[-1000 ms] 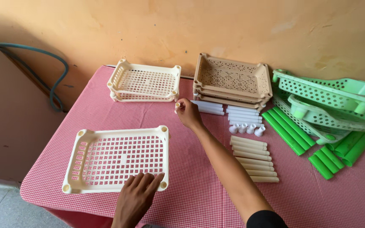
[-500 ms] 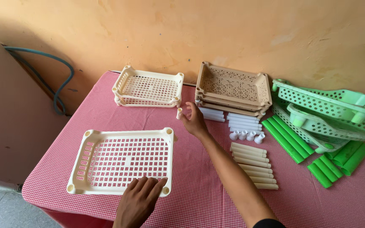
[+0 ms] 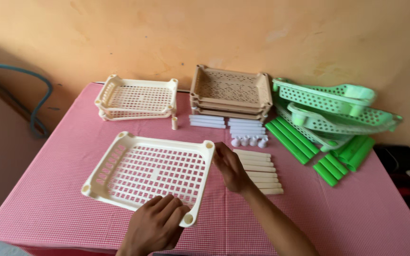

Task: The person assembles a white plastic basket by inserting cylindrical legs into corner sockets on a perforated tray. They repeatedly insert and remove the legs, testing fit and alignment, then place the assembled unit on a table with other trays and parts.

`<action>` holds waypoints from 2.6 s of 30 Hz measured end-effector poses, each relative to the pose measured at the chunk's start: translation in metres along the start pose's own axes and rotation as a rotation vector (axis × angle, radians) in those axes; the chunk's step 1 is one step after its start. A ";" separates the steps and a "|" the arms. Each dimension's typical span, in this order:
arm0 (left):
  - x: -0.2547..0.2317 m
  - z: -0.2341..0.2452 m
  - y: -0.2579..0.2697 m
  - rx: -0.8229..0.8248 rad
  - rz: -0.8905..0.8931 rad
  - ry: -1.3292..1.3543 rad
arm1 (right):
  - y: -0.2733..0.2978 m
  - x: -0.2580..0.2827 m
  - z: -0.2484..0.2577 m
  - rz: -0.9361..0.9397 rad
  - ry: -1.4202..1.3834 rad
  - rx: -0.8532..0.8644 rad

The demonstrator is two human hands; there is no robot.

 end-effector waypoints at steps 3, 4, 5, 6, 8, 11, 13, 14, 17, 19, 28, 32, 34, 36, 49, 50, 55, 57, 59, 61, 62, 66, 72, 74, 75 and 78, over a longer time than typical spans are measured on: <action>-0.016 -0.014 0.000 0.023 0.023 0.112 | 0.028 0.014 0.020 0.064 0.009 -0.144; -0.021 -0.018 0.001 0.024 0.036 0.145 | 0.036 0.020 0.024 0.133 0.052 -0.184; -0.024 -0.023 0.002 0.025 0.049 0.178 | 0.043 0.025 0.029 0.201 0.097 -0.222; -0.027 -0.025 0.003 0.019 0.041 0.197 | 0.047 0.025 0.033 0.200 0.137 -0.263; -0.031 -0.030 0.006 0.006 0.027 0.234 | 0.054 0.024 0.040 0.196 0.216 -0.343; -0.038 -0.035 0.012 0.012 -0.024 0.266 | 0.069 0.026 0.044 0.249 0.171 -0.387; -0.041 -0.037 0.016 -0.002 -0.044 0.252 | 0.073 0.021 0.044 0.242 0.167 -0.409; -0.042 -0.038 0.018 -0.009 -0.054 0.245 | 0.075 0.019 0.044 0.239 0.165 -0.419; -0.042 -0.041 0.023 -0.014 -0.063 0.252 | 0.080 0.017 0.044 0.292 0.203 -0.425; -0.042 -0.041 0.025 -0.026 -0.064 0.257 | 0.080 0.013 0.044 0.288 0.200 -0.418; -0.045 -0.042 0.024 -0.031 -0.101 0.241 | 0.081 0.001 0.048 0.192 0.128 -0.390; -0.046 -0.037 0.020 -0.028 -0.106 0.238 | 0.080 -0.008 0.049 0.212 0.112 -0.316; -0.043 -0.026 0.018 -0.103 -0.099 0.230 | 0.078 -0.022 0.051 0.083 0.061 -0.286; -0.038 -0.016 0.019 -0.190 -0.070 0.252 | 0.076 -0.030 0.053 -0.012 0.023 -0.259; 0.075 0.072 0.152 -0.417 0.261 -0.064 | -0.057 -0.036 -0.042 0.143 0.364 -0.101; 0.081 0.077 0.165 -0.444 0.288 -0.047 | -0.073 -0.048 -0.052 0.102 0.396 -0.101; 0.089 0.078 0.217 -0.275 0.550 -0.004 | -0.133 -0.078 -0.103 0.132 0.507 -0.142; 0.094 0.077 0.228 -0.237 0.586 -0.026 | -0.146 -0.083 -0.118 0.184 0.637 -0.147; 0.098 0.079 0.233 -0.248 0.550 -0.043 | -0.154 -0.082 -0.132 0.326 0.781 -0.145; 0.105 0.083 0.238 -0.268 0.562 -0.046 | -0.161 -0.100 -0.140 0.219 0.871 -0.079; 0.108 0.084 0.241 -0.273 0.571 -0.044 | -0.164 -0.109 -0.141 0.164 0.917 -0.048; 0.120 0.085 0.244 -0.314 0.583 -0.043 | -0.169 -0.125 -0.145 0.227 1.033 -0.021; 0.121 0.088 0.241 -0.391 0.569 -0.055 | -0.165 -0.124 -0.142 0.301 1.124 -0.059; 0.118 0.090 0.235 -0.429 0.560 -0.066 | -0.161 -0.105 -0.141 0.409 1.096 -0.139; 0.116 0.093 0.231 -0.461 0.536 -0.072 | -0.160 -0.099 -0.140 0.398 1.084 -0.138; 0.103 0.092 0.210 -0.573 0.445 -0.088 | -0.151 -0.083 -0.139 0.361 1.012 -0.105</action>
Point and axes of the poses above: each hand's wrist, its own y-axis away from the middle knuckle, its own z-axis out of the back of the hand, x = y × z, the point moved 8 cm from there along -y, towards the middle knuckle, and after that the axes turned 14 degrees about -x, right-handed, at the moved point
